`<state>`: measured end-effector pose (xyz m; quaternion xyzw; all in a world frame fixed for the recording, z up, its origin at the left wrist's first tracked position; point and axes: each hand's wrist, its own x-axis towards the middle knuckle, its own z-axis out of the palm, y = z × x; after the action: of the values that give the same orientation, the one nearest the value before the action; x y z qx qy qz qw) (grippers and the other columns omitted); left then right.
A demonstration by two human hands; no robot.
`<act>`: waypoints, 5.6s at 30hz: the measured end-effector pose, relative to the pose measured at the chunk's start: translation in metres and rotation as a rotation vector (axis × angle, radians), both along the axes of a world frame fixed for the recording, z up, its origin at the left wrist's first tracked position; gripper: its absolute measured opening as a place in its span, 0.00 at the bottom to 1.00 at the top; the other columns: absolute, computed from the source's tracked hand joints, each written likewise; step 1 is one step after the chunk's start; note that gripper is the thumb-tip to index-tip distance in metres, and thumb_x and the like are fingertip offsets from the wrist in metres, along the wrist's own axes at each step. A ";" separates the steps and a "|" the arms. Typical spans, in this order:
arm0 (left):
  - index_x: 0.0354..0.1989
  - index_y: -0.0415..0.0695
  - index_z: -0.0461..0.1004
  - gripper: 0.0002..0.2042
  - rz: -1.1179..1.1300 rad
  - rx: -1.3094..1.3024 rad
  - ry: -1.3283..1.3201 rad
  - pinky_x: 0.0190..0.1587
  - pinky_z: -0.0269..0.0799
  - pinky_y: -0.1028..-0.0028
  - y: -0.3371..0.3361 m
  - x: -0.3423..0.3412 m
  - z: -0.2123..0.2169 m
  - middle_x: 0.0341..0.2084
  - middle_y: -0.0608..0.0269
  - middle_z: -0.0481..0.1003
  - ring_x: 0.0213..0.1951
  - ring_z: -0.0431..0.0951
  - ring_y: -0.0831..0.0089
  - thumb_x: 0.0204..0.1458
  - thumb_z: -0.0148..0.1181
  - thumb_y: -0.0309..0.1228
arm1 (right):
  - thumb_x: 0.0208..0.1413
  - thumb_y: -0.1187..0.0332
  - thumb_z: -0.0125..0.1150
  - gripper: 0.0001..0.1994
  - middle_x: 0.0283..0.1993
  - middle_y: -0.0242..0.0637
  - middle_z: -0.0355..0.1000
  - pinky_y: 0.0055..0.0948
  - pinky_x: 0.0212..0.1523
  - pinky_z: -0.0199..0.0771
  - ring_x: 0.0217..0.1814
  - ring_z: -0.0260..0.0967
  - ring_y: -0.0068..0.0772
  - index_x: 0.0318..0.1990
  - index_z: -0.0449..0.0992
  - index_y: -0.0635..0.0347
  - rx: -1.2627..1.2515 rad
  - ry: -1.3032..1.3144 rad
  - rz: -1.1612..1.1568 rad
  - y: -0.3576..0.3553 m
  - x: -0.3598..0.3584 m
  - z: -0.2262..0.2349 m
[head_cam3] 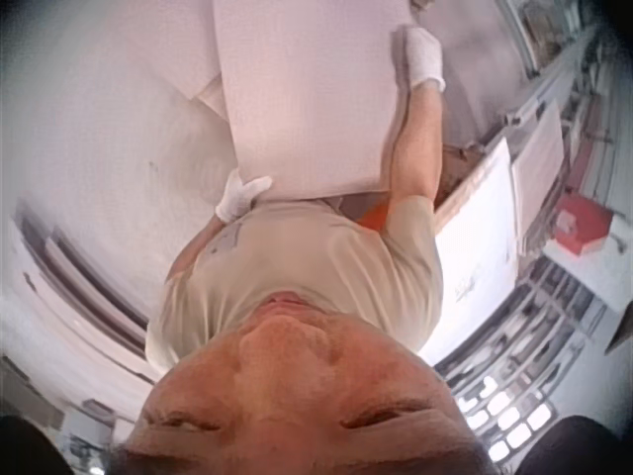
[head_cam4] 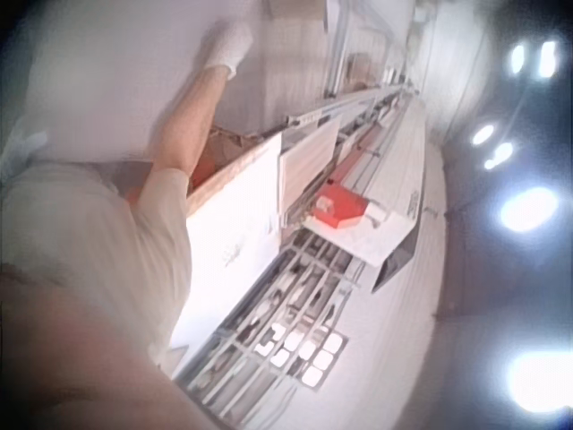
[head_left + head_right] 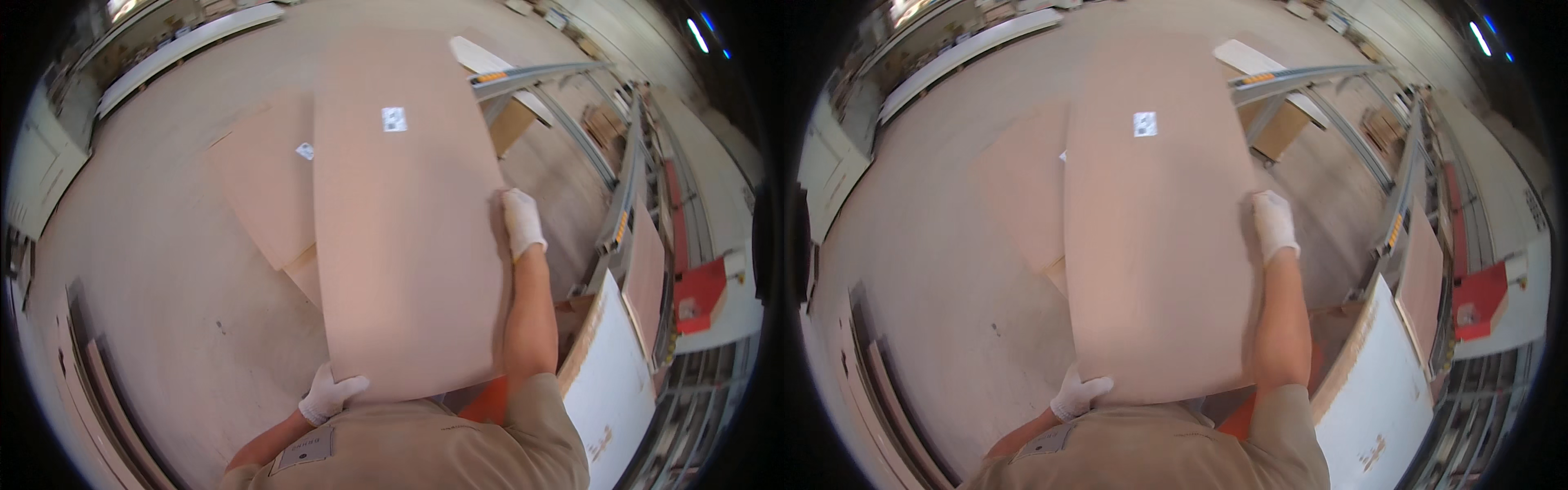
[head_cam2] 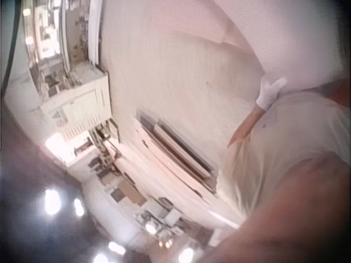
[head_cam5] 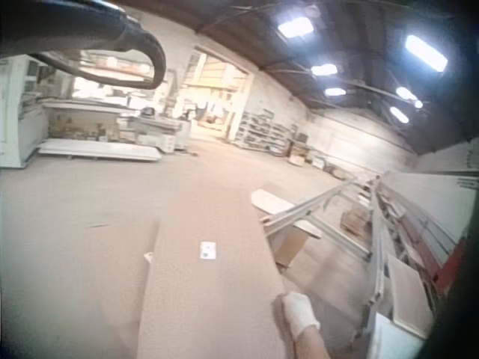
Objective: The person repeatedly picks up flat cardboard sheets from a table, aligns them, and stacks them into a neat pile. The person then carries the stack across the workshop and places it on a roller conveyor.
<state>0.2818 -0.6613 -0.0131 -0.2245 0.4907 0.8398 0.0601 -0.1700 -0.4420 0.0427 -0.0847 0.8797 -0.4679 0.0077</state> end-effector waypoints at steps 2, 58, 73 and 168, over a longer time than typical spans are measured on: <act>0.62 0.34 0.74 0.26 0.096 0.019 -0.048 0.54 0.78 0.66 0.002 0.014 -0.011 0.51 0.59 0.81 0.51 0.79 0.71 0.54 0.71 0.29 | 0.64 0.64 0.58 0.12 0.38 0.33 0.78 0.33 0.44 0.71 0.41 0.70 0.28 0.42 0.84 0.62 0.081 0.026 0.162 -0.046 -0.022 -0.035; 0.52 0.38 0.83 0.19 -1.151 -0.894 0.643 0.50 0.82 0.63 0.196 -0.201 0.048 0.39 0.47 0.86 0.43 0.89 0.55 0.64 0.63 0.42 | 0.66 0.76 0.51 0.23 0.59 0.46 0.81 0.32 0.63 0.75 0.58 0.78 0.34 0.69 0.72 0.59 -0.226 0.111 -1.456 0.387 0.369 -0.054; 0.60 0.41 0.70 0.20 -1.284 0.265 -0.005 0.53 0.83 0.57 0.639 -0.337 0.031 0.50 0.50 0.78 0.48 0.82 0.60 0.68 0.62 0.41 | 0.67 0.72 0.56 0.21 0.52 0.42 0.83 0.29 0.54 0.77 0.56 0.79 0.31 0.67 0.72 0.61 -0.760 0.271 -1.227 0.410 0.380 -0.065; 0.59 0.35 0.73 0.27 -1.918 -0.836 1.342 0.62 0.73 0.56 0.514 -0.070 0.068 0.52 0.38 0.79 0.57 0.78 0.43 0.62 0.59 0.47 | 0.63 0.63 0.59 0.21 0.62 0.53 0.78 0.43 0.68 0.73 0.69 0.73 0.50 0.59 0.79 0.66 0.605 -0.722 -2.092 0.258 0.803 -0.012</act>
<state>0.2119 -0.1478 0.0554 0.6962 0.6202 0.1850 0.3106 0.6328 -0.1839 0.0309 0.8323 0.5425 -0.0118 -0.1131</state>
